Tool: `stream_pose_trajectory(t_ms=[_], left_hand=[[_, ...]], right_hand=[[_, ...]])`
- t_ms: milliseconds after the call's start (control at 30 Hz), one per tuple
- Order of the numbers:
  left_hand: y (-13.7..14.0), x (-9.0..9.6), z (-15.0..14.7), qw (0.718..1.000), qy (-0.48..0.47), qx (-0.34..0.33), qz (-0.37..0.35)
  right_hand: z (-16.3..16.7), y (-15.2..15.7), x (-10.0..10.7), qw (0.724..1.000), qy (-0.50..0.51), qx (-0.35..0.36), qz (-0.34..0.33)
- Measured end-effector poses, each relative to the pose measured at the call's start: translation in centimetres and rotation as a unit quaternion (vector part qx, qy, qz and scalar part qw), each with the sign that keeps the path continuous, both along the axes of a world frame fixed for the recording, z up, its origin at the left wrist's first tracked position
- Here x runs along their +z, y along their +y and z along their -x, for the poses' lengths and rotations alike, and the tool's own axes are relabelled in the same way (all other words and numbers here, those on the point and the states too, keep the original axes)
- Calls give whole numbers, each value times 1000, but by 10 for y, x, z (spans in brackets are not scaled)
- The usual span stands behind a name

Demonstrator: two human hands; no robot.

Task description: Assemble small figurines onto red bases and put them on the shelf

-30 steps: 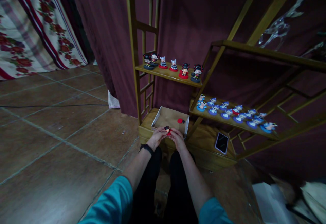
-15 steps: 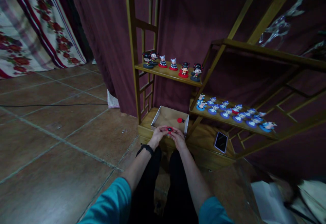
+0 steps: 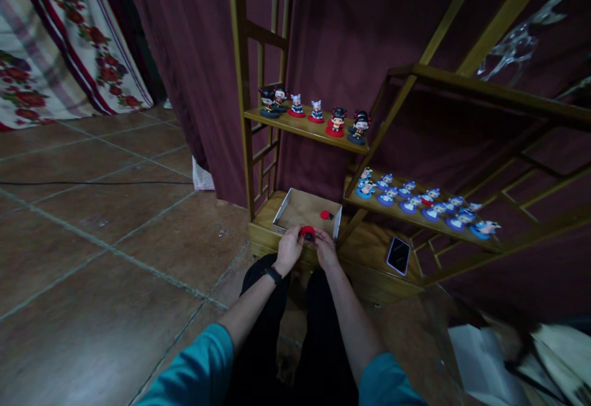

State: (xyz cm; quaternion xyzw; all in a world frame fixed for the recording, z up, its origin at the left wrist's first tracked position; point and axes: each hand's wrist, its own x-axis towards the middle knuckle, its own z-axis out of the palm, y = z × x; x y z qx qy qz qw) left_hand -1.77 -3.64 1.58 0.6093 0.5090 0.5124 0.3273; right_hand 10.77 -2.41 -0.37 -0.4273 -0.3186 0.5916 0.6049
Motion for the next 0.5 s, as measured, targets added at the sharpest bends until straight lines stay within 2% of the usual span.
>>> stream_pose_trajectory(t_ms=[133,300,500], left_hand=[[-9,10,0,991,129,-3,-43],[-13,15,-1,953,285,8,-100],[-10,23,3,933,330,-33,-140]], right_hand=[[-2,0,3,1000,-23,-2,1],[-4,-1,5,1000,-21,3,2],[-6,-1,5,999,-39,-10,0]])
